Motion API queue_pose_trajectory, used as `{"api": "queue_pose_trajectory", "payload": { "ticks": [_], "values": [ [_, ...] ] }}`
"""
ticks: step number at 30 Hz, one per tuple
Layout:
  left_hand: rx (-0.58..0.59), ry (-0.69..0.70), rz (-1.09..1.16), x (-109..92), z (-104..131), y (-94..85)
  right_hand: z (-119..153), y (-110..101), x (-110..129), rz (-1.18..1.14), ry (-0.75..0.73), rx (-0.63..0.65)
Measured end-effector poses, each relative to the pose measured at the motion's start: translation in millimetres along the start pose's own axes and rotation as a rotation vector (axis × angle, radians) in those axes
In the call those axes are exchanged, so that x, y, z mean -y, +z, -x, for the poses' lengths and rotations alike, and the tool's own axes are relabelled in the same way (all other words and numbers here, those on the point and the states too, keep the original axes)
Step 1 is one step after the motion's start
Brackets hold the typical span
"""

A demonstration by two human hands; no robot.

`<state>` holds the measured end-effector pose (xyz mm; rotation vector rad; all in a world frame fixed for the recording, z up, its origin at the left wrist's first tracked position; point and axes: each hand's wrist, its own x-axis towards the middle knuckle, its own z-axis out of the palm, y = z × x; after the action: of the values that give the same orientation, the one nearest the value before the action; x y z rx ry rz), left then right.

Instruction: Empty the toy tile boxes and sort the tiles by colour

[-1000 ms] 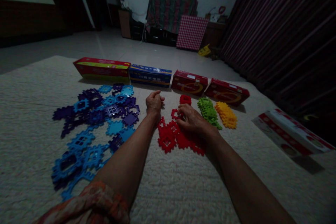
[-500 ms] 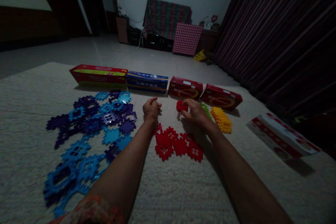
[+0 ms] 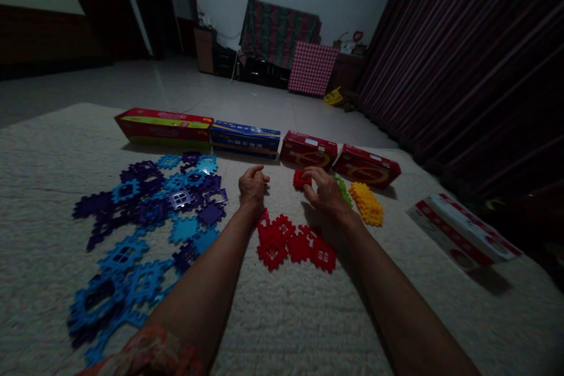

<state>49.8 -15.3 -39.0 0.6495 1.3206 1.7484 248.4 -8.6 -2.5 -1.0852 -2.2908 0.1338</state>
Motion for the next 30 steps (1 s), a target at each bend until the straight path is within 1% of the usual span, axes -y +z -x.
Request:
{"api": "queue_pose_trajectory", "payload": {
  "ticks": [2,4,6,10,12,15,17,18,20,22,26,30],
  "values": [
    [0.037,0.042,-0.031,4.8,-0.4,-0.6,17.0,1.4,12.7,-0.085,-0.031,0.030],
    [0.100,0.083,-0.078,9.8,-1.4,-1.3,37.6,2.8,26.9,-0.136,-0.038,0.078],
    [0.174,0.099,-0.126,13.4,-2.8,-1.8,59.2,2.8,40.2,-0.155,-0.003,0.101],
    [0.262,0.124,-0.260,13.7,-4.3,-2.7,95.9,0.0,58.9,-0.156,0.077,0.071],
    [0.318,0.151,-0.393,11.7,-3.0,-4.6,109.1,0.0,63.8,-0.115,0.110,0.036],
    [0.435,0.143,-0.551,7.1,4.3,-11.5,122.7,5.0,67.0,-0.055,0.151,-0.011],
    [0.482,0.174,-0.613,3.3,13.2,-18.9,127.6,11.7,68.2,-0.028,0.174,-0.031],
    [0.489,0.213,-0.644,1.4,18.7,-23.1,128.7,15.5,68.9,-0.017,0.184,-0.047],
    [0.470,0.300,-0.696,-1.3,31.1,-31.6,128.4,23.1,71.2,-0.002,0.201,-0.077],
    [0.442,0.341,-0.731,-1.8,44.2,-38.6,125.4,29.4,75.2,0.003,0.217,-0.090],
    [0.431,0.412,-0.808,2.9,67.0,-46.9,116.8,36.8,88.6,-0.009,0.227,-0.103],
    [0.458,0.524,-0.926,8.5,79.7,-52.7,110.5,39.9,101.5,-0.021,0.267,-0.128]
  ]
}}
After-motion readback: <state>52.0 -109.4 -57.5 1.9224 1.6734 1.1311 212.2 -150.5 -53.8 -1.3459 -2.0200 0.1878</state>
